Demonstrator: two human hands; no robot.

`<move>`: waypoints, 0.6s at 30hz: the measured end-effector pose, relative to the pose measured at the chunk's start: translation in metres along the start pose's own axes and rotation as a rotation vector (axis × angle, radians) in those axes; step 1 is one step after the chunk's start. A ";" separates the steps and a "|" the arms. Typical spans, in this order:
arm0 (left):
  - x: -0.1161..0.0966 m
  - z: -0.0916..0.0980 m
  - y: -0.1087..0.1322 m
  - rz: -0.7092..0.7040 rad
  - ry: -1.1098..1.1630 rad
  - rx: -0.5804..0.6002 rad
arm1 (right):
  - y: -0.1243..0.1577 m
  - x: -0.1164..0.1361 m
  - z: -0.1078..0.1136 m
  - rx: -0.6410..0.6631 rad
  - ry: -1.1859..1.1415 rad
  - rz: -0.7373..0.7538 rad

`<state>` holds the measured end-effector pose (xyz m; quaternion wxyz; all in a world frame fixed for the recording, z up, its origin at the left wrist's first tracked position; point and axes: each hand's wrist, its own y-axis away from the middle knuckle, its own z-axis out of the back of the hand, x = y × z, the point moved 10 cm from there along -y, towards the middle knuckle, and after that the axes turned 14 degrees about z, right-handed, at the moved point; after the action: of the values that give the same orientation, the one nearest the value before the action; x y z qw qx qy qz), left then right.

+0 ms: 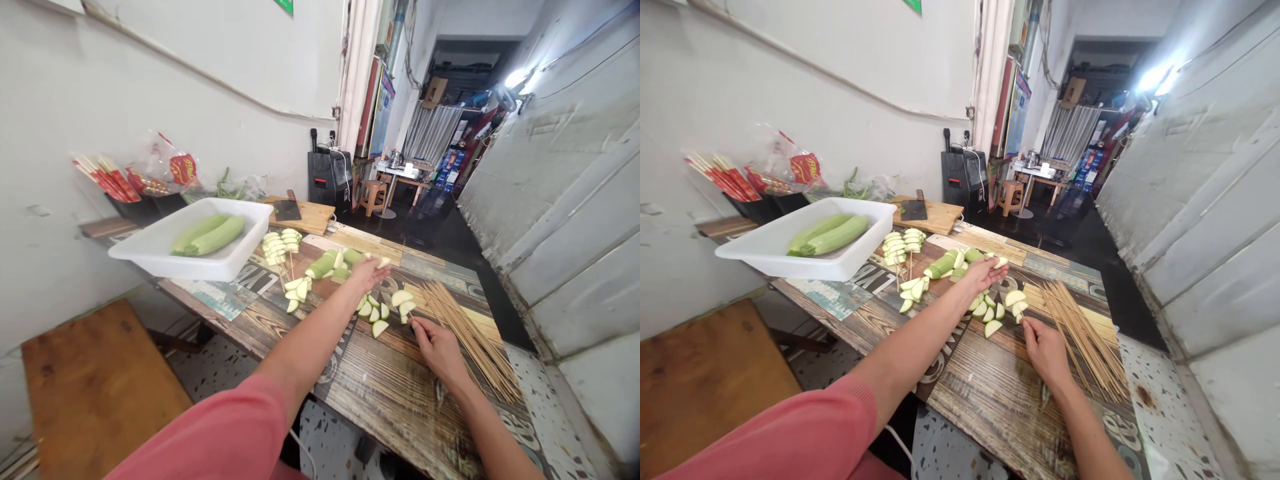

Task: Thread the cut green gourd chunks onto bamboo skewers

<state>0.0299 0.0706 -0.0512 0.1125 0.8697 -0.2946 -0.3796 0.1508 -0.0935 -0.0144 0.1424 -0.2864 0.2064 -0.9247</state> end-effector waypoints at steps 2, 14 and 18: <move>0.000 -0.001 0.001 -0.008 -0.001 0.000 | 0.000 0.001 0.000 0.000 0.003 0.005; -0.001 -0.002 0.005 -0.029 -0.003 -0.005 | -0.001 0.001 0.001 -0.008 -0.004 -0.002; 0.001 -0.002 0.003 -0.025 -0.021 -0.008 | 0.000 0.002 0.002 -0.019 -0.008 0.004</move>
<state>0.0305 0.0677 -0.0488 0.1083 0.8688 -0.2833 -0.3913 0.1504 -0.0942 -0.0121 0.1423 -0.2909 0.2150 -0.9214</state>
